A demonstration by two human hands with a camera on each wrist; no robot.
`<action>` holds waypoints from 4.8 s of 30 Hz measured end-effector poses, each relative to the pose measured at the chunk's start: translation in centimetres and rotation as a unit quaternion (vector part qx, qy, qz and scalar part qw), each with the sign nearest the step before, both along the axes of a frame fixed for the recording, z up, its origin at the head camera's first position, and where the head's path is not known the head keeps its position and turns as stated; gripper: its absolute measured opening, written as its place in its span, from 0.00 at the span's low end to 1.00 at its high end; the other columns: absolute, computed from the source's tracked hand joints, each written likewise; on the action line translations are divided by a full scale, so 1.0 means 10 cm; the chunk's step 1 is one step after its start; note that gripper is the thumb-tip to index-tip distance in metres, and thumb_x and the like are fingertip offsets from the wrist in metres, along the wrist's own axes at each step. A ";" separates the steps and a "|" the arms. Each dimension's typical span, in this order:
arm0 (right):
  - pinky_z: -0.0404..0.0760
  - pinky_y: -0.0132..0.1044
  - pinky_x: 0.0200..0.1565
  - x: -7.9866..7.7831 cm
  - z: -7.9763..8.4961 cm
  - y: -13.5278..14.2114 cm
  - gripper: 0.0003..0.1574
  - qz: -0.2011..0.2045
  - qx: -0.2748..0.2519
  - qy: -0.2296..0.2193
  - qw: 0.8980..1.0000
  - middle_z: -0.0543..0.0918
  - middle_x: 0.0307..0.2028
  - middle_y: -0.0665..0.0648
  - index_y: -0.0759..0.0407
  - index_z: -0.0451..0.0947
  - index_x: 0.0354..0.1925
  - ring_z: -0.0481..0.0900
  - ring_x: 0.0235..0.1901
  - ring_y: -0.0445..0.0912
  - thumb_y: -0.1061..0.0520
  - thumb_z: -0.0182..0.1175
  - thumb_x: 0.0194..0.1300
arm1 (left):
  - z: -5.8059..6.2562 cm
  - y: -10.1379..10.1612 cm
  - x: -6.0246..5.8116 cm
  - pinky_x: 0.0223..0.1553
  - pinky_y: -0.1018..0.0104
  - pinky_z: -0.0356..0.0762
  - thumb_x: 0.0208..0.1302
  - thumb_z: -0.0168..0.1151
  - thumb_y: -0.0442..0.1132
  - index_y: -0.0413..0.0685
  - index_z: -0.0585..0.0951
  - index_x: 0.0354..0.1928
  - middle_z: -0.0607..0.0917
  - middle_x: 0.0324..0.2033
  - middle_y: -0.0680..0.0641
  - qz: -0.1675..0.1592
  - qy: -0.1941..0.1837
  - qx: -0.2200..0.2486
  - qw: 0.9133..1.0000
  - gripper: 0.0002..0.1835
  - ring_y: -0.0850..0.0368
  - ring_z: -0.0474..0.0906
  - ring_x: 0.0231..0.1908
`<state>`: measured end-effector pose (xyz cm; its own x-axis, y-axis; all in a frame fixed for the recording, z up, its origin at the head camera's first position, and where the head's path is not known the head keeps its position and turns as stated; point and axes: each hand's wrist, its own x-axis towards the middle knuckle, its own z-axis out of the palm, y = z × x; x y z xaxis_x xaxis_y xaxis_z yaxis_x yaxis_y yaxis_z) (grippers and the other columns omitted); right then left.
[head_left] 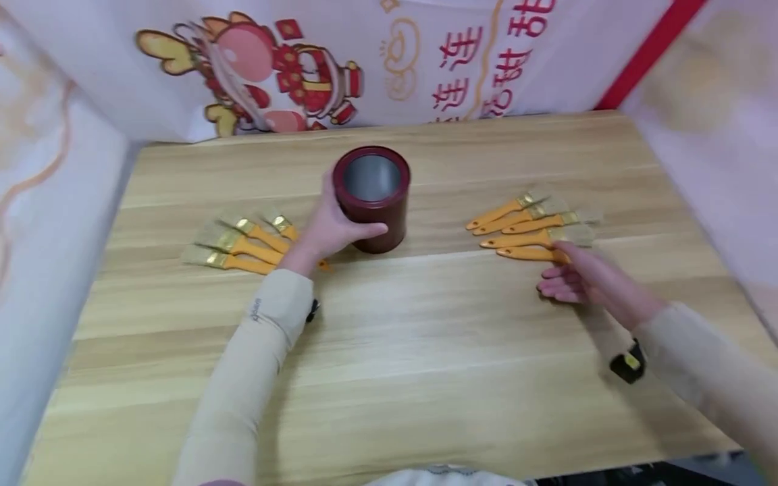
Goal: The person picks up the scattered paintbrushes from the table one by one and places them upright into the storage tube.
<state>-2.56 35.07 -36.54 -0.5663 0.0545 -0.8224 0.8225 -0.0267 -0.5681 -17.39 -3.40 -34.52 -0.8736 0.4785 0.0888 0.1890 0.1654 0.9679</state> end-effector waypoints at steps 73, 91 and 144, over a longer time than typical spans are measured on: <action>0.84 0.28 0.32 -0.01 0.13 0.03 0.14 -0.015 0.271 0.212 0.939 0.79 0.20 0.36 0.68 0.68 0.46 0.82 0.22 0.31 0.58 0.53 0.67 | 0.08 -0.02 0.03 0.67 0.54 0.66 0.47 0.75 0.33 0.48 0.45 0.72 0.62 0.69 0.45 -0.019 -0.018 -0.022 0.999 0.57 0.52 0.61 0.66; 0.77 0.22 0.21 0.00 0.18 -0.32 0.23 0.061 0.430 0.305 0.848 0.84 0.27 0.61 0.78 0.76 0.47 0.73 0.17 0.25 0.58 0.56 0.63 | 0.12 0.06 0.02 0.68 0.56 0.64 0.46 0.76 0.33 0.47 0.47 0.71 0.63 0.68 0.45 -0.029 -0.015 -0.024 0.999 0.57 0.53 0.61 0.66; 0.83 0.26 0.35 -0.46 0.89 -1.50 0.06 -0.048 0.187 0.639 0.744 0.86 0.34 0.48 0.60 0.78 0.40 0.83 0.29 0.40 0.64 0.61 0.63 | 0.07 -0.10 0.25 0.70 0.55 0.62 0.41 0.79 0.33 0.49 0.48 0.72 0.66 0.67 0.45 -0.026 -0.010 -0.054 0.998 0.60 0.52 0.63 0.66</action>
<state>-7.18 20.07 -27.68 -0.8519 0.2346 0.4682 -0.3922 0.3067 -0.8673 -14.90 -4.38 -33.84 -0.8483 0.5292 0.0162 0.1804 0.2601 0.9486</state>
